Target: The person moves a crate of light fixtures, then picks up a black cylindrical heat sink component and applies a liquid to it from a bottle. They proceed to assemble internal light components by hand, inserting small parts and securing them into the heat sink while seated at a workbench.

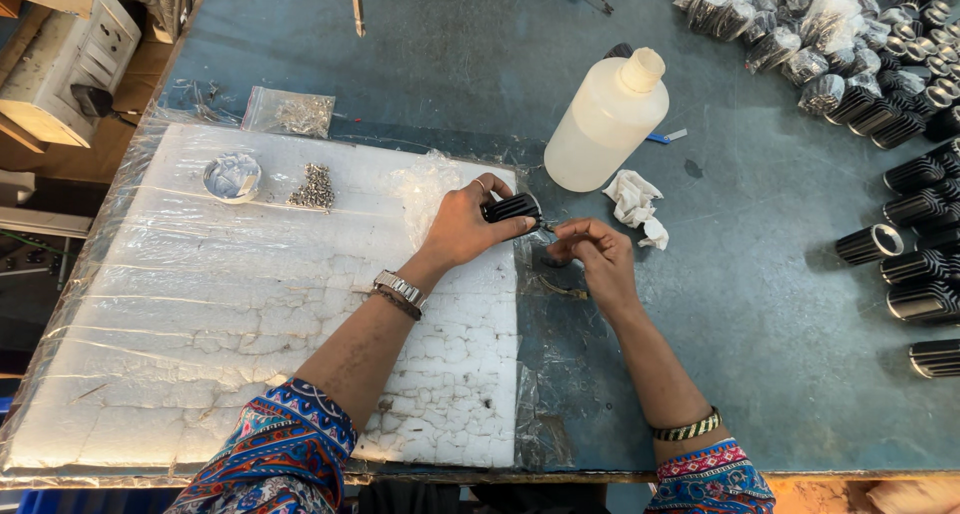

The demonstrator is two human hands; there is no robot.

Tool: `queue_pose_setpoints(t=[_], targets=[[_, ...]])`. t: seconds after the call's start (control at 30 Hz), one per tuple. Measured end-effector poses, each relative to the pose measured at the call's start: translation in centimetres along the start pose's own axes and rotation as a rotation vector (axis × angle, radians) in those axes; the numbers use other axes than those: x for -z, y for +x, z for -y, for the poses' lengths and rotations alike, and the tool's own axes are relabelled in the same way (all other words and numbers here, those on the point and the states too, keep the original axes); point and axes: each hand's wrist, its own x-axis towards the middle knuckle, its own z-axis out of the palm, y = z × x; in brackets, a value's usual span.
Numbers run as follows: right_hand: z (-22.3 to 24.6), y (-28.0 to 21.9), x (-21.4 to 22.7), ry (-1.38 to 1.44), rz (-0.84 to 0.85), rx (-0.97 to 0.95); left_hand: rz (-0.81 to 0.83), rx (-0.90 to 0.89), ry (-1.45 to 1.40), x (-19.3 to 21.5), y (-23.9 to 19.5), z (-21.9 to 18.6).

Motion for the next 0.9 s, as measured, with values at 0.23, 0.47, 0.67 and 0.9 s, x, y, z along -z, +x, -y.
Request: queue_pose_setpoints(t=[0.23, 0.47, 0.67, 0.9], targets=[[-0.1, -0.2, 0.0, -0.02, 0.015, 0.049, -0.007, -0.003, -0.002, -0.1, 0.0, 0.1], [0.0, -0.2, 0.0, -0.085, -0.002, 0.079, -0.021, -0.015, 0.026, -0.3, 0.0, 0.4], [-1.5, 0.5, 1.2, -0.022, -0.008, 0.076, -0.016, -0.017, 0.031, -0.3, -0.1, 0.3], [-1.6, 0.9, 2.1, 0.141, 0.034, 0.017, -0.01, -0.034, 0.021, -0.3, -0.1, 0.5]])
